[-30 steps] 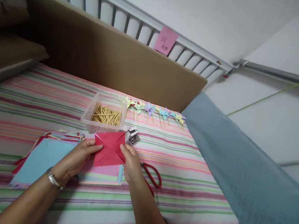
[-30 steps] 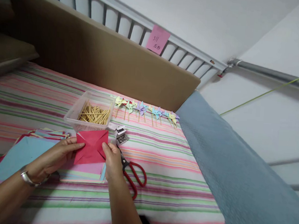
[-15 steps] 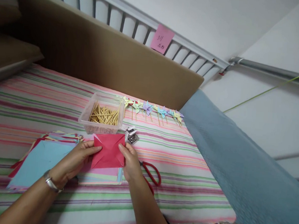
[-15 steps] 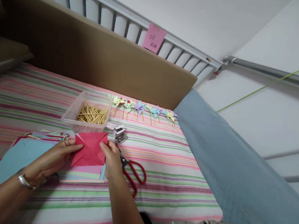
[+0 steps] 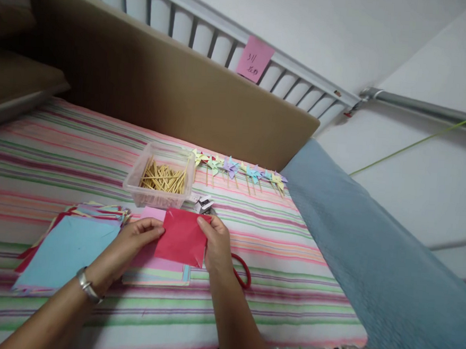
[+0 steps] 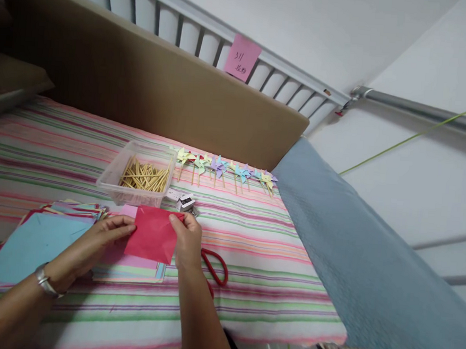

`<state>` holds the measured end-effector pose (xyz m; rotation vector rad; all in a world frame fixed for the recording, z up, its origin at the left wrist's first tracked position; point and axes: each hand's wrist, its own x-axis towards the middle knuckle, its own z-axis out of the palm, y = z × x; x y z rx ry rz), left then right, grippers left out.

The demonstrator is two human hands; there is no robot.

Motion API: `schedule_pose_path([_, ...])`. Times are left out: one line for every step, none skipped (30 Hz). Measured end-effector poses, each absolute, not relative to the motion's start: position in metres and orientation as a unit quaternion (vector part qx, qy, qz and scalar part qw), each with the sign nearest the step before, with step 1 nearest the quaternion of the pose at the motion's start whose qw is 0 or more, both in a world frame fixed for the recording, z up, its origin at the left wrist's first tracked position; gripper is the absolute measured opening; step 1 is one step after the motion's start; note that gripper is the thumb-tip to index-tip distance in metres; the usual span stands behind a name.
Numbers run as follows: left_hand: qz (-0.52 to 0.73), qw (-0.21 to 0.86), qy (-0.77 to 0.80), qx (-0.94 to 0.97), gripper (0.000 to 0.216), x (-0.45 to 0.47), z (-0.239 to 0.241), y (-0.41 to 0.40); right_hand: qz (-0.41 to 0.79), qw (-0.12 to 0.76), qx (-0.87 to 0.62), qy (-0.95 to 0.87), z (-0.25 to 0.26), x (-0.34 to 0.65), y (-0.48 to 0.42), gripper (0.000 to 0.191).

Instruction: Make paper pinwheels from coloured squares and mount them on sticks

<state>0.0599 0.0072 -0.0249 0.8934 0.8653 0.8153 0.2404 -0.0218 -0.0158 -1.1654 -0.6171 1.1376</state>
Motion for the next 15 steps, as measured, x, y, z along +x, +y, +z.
schedule_pose_path([0.401,0.710,0.405,0.414,0.015,0.059,-0.025,0.008,0.453,0.663,-0.525,-0.282,-0.014,0.244,-0.022,0.022])
schedule_pose_path([0.426,0.696,0.407,0.412,0.015,0.057,-0.025,0.009,0.395,0.678,-0.542,-0.301,-0.011,0.246,-0.024,0.020])
schedule_pose_path([0.437,0.701,0.397,0.399,0.016,0.056,-0.024,0.009,0.332,0.685,-0.559,-0.329,-0.009,0.248,-0.026,0.018])
schedule_pose_path([0.430,0.727,0.378,0.380,0.018,0.055,-0.023,0.009,0.271,0.685,-0.569,-0.366,-0.006,0.248,-0.029,0.015])
schedule_pose_path([0.403,0.767,0.350,0.355,0.023,0.055,-0.022,0.008,0.220,0.675,-0.568,-0.415,-0.003,0.248,-0.032,0.010])
schedule_pose_path([0.363,0.812,0.318,0.328,0.031,0.054,-0.020,0.007,0.183,0.657,-0.556,-0.474,-0.001,0.246,-0.035,0.006])
schedule_pose_path([0.319,0.852,0.284,0.301,0.041,0.055,-0.018,0.005,0.159,0.631,-0.534,-0.539,0.001,0.243,-0.039,0.003])
schedule_pose_path([0.284,0.882,0.254,0.277,0.050,0.055,-0.016,0.004,0.144,0.600,-0.507,-0.601,0.002,0.240,-0.042,0.006])
schedule_pose_path([0.265,0.901,0.230,0.254,0.057,0.056,-0.014,0.003,0.136,0.566,-0.478,-0.658,0.002,0.237,-0.045,0.010])
schedule_pose_path([0.263,0.912,0.211,0.232,0.060,0.056,-0.012,0.003,0.130,0.532,-0.452,-0.704,0.002,0.234,-0.047,0.014])
schedule_pose_path([0.271,0.917,0.199,0.213,0.059,0.055,-0.011,0.002,0.124,0.500,-0.431,-0.741,0.002,0.231,-0.048,0.017])
schedule_pose_path([0.284,0.919,0.191,0.196,0.056,0.054,-0.010,0.003,0.117,0.473,-0.418,-0.767,0.001,0.230,-0.049,0.020])
schedule_pose_path([0.297,0.918,0.188,0.182,0.052,0.053,-0.009,0.004,0.108,0.450,-0.410,-0.786,0.000,0.229,-0.049,0.022])
schedule_pose_path([0.309,0.917,0.188,0.171,0.049,0.051,-0.008,0.004,0.100,0.430,-0.407,-0.800,-0.001,0.229,-0.049,0.024])
schedule_pose_path([0.320,0.914,0.189,0.164,0.045,0.048,-0.007,0.006,0.091,0.414,-0.407,-0.809,-0.003,0.229,-0.049,0.026])
